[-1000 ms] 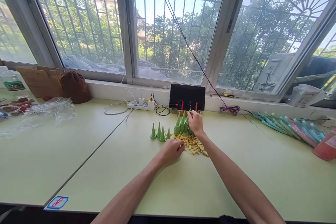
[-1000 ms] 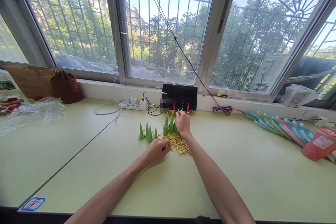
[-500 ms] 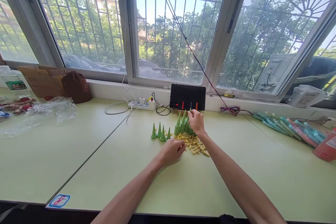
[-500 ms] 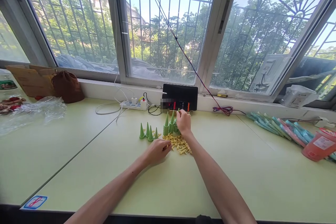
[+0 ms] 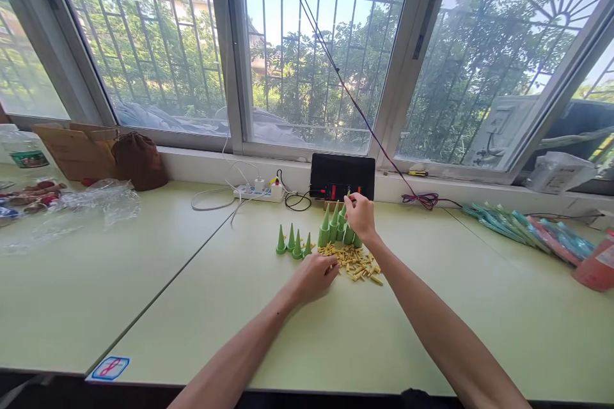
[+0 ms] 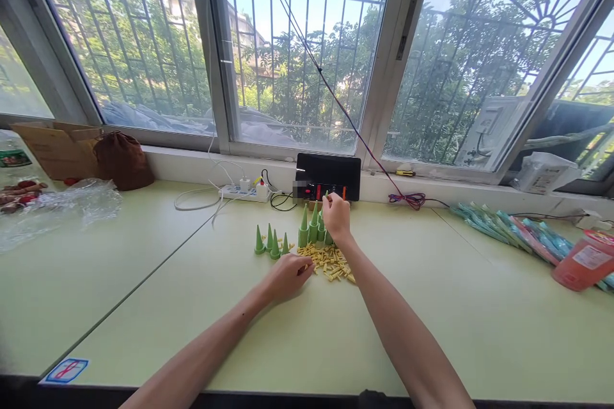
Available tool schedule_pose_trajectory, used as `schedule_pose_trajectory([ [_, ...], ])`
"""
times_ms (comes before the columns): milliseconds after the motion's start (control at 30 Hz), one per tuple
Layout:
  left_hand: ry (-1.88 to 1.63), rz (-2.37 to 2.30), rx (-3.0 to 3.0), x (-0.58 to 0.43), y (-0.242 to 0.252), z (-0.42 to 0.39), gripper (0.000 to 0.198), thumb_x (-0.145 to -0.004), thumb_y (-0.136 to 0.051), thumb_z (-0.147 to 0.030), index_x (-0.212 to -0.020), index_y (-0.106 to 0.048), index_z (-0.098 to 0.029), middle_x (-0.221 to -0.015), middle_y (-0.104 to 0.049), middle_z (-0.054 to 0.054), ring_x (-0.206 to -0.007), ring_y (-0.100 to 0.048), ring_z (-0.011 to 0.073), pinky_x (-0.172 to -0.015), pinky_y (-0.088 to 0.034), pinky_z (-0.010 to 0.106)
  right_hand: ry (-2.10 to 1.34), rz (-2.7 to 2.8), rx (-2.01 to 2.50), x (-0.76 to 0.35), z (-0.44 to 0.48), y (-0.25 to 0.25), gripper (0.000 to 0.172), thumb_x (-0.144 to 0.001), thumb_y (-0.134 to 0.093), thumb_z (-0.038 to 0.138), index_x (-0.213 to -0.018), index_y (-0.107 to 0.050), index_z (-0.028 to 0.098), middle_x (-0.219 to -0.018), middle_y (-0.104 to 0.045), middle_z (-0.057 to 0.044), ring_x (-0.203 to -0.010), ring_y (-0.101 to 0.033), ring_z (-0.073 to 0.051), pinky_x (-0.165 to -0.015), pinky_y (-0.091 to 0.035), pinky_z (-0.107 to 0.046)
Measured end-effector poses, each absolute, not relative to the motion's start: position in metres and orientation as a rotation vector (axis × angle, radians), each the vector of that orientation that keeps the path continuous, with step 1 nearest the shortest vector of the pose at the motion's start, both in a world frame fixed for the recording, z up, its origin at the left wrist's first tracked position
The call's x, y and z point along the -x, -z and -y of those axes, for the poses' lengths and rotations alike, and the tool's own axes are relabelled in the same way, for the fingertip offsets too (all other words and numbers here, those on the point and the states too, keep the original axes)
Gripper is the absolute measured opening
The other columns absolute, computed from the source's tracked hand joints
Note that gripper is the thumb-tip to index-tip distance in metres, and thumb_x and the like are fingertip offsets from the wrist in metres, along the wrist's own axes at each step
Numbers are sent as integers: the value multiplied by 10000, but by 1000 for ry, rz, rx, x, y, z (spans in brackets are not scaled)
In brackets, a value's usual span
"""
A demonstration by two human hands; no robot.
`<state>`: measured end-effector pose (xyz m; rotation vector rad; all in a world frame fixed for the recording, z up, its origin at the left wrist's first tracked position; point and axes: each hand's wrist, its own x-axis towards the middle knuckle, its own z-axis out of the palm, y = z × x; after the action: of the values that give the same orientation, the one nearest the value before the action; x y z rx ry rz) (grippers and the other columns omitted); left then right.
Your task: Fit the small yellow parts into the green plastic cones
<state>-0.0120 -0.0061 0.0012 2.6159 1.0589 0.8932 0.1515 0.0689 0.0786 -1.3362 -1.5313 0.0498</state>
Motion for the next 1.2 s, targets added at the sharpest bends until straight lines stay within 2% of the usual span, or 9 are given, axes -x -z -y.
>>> schedule_pose_trajectory([
  [200, -895, -1063, -2608, 12, -2, 5, 337, -914, -409, -243, -585, -438, -176, -521, -413, -30, -495, -320, 99, -542, -243, 253, 35, 1509, 1300, -150, -59, -104, 319, -937, -427, 386, -814, -629, 173, -499, -598, -12, -446, -565, -174, -566, -397, -274],
  [367, -949, -1134, -2569, 13, -2, 2, 347, -931, -410, -307, -629, -521, -176, -552, -470, -16, -518, -395, 108, -551, -272, 253, 134, 1469, 1275, -150, -33, -116, 393, -957, -389, 451, -888, -640, 156, -526, -598, -16, -461, -558, -165, -580, -401, -271],
  [500, -1009, -1210, -2455, 12, -3, 2, 273, -926, -436, -384, -871, -615, -185, -566, -501, -28, -521, -443, 117, -559, -312, 238, 80, 1466, 1262, -148, -9, -104, 414, -947, -403, 492, -870, -637, 160, -489, -566, 2, -428, -525, -153, -556, -401, -268],
  [567, -1019, -1241, -2403, 12, -4, 2, 306, -907, -469, -437, -1022, -603, -187, -564, -496, -40, -516, -456, 120, -552, -322, 233, 5, 1463, 1259, -146, 1, -91, 413, -937, -415, 506, -842, -635, 169, -474, -556, 10, -417, -517, -152, -535, -398, -268],
  [633, -1025, -1261, -2380, 12, -5, 3, 359, -887, -496, -473, -1088, -586, -190, -571, -497, -46, -522, -467, 123, -546, -325, 229, -80, 1461, 1259, -143, 8, -78, 395, -927, -437, 505, -824, -631, 177, -469, -556, 13, -417, -514, -153, -526, -399, -268],
  [867, -1012, -1205, -2375, 12, -3, 3, 272, -870, -532, -421, -988, -591, -184, -581, -494, -53, -526, -436, 109, -544, -311, 220, -307, 1483, 1158, -134, 16, -56, 320, -910, -481, 452, -771, -598, 189, -485, -548, 25, -435, -536, -144, -517, -418, -250],
  [1200, -1057, -1188, -2284, 12, -2, -1, 212, -852, -541, -379, -901, -578, -175, -552, -440, -72, -508, -388, 95, -538, -293, 224, -330, 1490, 1145, -133, 15, -56, 319, -898, -480, 457, -768, -595, 189, -477, -545, 19, -428, -508, -145, -500, -416, -255],
])
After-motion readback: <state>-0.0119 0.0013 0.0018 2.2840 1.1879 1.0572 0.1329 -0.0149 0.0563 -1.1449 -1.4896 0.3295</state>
